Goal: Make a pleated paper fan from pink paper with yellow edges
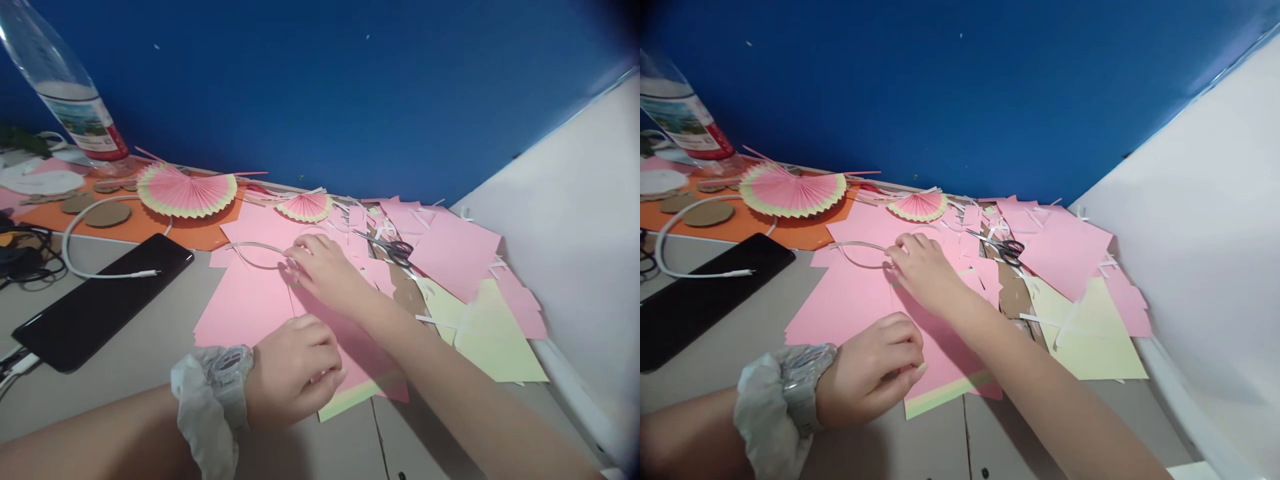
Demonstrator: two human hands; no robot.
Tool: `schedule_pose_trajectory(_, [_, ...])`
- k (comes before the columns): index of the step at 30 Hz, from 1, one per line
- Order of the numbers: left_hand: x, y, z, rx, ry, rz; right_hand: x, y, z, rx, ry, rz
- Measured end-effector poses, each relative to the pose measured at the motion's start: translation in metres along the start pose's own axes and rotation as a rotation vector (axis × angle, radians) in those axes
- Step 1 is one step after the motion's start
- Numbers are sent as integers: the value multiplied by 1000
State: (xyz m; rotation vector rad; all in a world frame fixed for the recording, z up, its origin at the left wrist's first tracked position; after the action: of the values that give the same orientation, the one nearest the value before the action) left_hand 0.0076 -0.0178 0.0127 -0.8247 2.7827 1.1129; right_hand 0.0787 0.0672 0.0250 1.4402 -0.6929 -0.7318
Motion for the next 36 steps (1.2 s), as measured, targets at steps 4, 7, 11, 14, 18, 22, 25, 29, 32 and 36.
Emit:
schedule_pose_trajectory(4, [1, 6, 3, 68, 56, -40, -25, -11, 11, 43, 72, -33])
schedule_pose_trajectory(7, [4, 11, 9, 135, 128, -92, -18, -6, 16, 70, 132, -69])
schedule_pose_trajectory(11, [7, 17, 17, 236, 212, -165, 28, 15, 19, 139, 252, -258])
schedule_pose_trajectory(14, [6, 21, 21, 317, 249, -216, 67, 21, 15, 210, 249, -353])
schedule_pose_trajectory(18, [5, 23, 28, 392, 312, -280, 96, 18, 8, 234, 178, -456])
schedule_pose_trajectory(22, [6, 23, 33, 447, 363, -327, 101, 17, 7, 255, 197, -550])
schedule_pose_trajectory(25, [6, 22, 36, 496, 378, -353, 102, 21, 6, 261, 209, -599])
schedule_pose_trajectory(29, [8, 22, 36, 551, 385, -384, 106, 23, -4, 216, 130, -631])
schedule_pose_trajectory(32, [9, 23, 37, 603, 352, -409, 108, 23, -24, 42, -42, -588])
schedule_pose_trajectory(36, [12, 25, 48, 727, 335, -501, 101, 16, -43, -470, -180, -296])
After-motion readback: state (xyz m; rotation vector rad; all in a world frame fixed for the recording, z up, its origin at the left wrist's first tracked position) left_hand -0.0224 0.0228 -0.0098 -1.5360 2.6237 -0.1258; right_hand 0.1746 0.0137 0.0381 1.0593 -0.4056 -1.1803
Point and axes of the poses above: each hand's wrist, its own x-axis away from the middle knuckle, its own y-axis out of the back of the hand, z = x × y, the point moved 5 cm from there along -x, towards the middle knuckle, and after that the axes turned 12 degrees about z, right-handed, at the moved point
